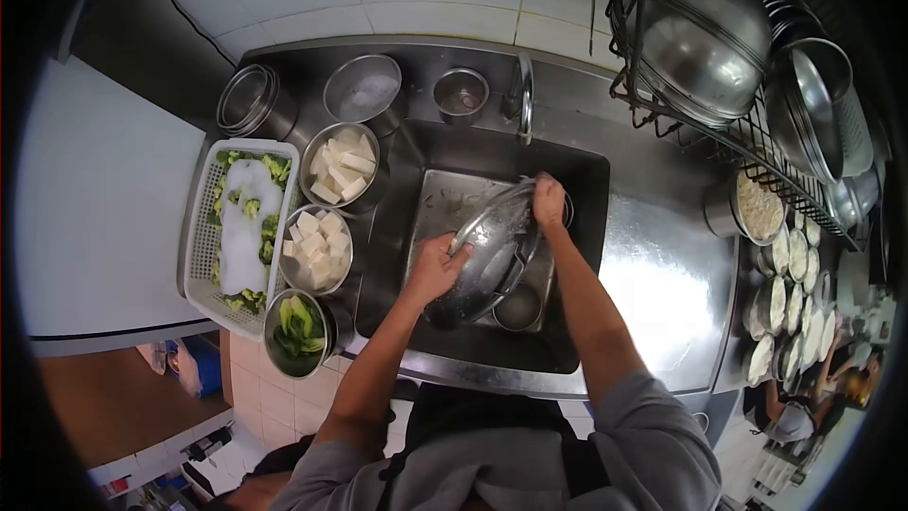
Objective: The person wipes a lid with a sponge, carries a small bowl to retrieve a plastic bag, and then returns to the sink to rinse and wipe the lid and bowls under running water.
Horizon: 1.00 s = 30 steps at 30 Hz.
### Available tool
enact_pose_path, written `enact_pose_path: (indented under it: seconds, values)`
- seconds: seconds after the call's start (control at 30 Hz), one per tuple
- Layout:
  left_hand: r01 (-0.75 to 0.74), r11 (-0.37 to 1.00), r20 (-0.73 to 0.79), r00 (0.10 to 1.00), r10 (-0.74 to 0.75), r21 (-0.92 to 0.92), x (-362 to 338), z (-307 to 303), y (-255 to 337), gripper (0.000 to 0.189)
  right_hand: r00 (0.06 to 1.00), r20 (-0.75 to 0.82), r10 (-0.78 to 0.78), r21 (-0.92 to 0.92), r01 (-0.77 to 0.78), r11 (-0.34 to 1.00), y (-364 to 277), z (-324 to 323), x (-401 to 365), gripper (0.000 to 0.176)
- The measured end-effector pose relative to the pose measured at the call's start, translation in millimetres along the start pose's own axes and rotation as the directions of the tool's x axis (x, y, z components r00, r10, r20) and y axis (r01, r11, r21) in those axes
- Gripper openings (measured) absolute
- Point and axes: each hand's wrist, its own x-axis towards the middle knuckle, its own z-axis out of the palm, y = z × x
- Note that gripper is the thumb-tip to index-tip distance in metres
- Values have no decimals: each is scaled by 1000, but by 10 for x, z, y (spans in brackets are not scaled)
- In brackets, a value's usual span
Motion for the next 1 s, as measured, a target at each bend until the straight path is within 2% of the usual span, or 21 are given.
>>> enact_pose_path:
  seconds: [0.03,0.1,0.13,0.17,0.2,0.27,0.3,0.33,0.4,0.43,0.5,0.53,0.57,0.6,0.67,0.7,0.73,0.8,0.9,0.93,1.0]
  values:
    - [-38,998,3,999,38,40,2,5,-64,29,991,-11,131,-13,-131,991,-81,-106,-41,37]
    - [-117,986,6,993,117,122,100,7,-282,31,995,-13,94,-185,-95,978,-268,-143,10,37]
    - [-93,986,85,993,82,140,151,27,-309,31,996,-6,93,-272,-92,958,-364,-160,-100,36]
    - [-92,983,157,985,67,161,403,37,-273,31,999,24,34,-317,-25,948,-632,-144,-185,35]
    - [-86,980,232,972,44,178,519,97,-268,31,990,78,-114,-293,132,947,-900,-106,-291,35]
    - [-85,961,196,980,33,263,525,365,-390,30,901,175,-396,-227,429,874,-1232,-83,-465,35]
    - [-86,948,166,986,36,306,556,438,-412,30,877,124,-464,-201,480,854,-956,-88,-411,37]
    - [-123,951,117,989,93,282,428,430,-364,30,962,101,-252,-77,260,962,-619,-169,-336,37]
    - [-222,946,18,975,224,236,176,357,-33,31,975,123,188,174,-207,963,-53,-365,-70,38]
    - [21,970,58,998,-36,244,118,225,102,32,979,33,202,90,-204,975,-11,-334,-116,38]
    - [9,992,24,1000,-12,127,194,182,-33,33,972,-139,188,-82,-201,976,-38,-123,-143,38]
    - [11,997,2,1000,-11,70,184,206,-132,33,984,-25,175,-203,-177,963,-424,-107,-131,36]
    - [67,997,6,998,-67,-26,209,335,-229,33,996,22,-85,-184,88,979,-838,-90,-220,36]
    - [-1,998,-27,1000,3,65,215,352,-243,32,938,52,-342,-158,346,925,-1081,-88,-288,36]
    - [-124,964,-72,987,144,235,136,429,-257,31,990,47,-131,-111,136,984,-580,-90,-150,35]
    - [-88,993,-110,991,79,-76,-6,427,-8,31,998,57,-24,-86,28,996,-270,-120,-69,34]
    - [-47,998,-59,997,44,-52,-80,388,-78,31,995,32,91,-62,-89,994,-57,-209,-24,34]
    - [12,1000,31,999,-12,2,-61,232,-281,30,986,130,104,-99,-92,991,37,-205,-45,33]
    - [279,952,214,929,-301,127,342,190,-352,30,967,251,-53,-364,145,920,-754,-41,-296,31]
    - [186,970,177,961,-213,153,431,232,-343,31,941,288,-177,-350,276,895,-1041,-16,-400,28]
    - [26,976,131,990,-55,215,388,413,-378,31,889,213,-406,-229,450,863,-850,61,-398,27]
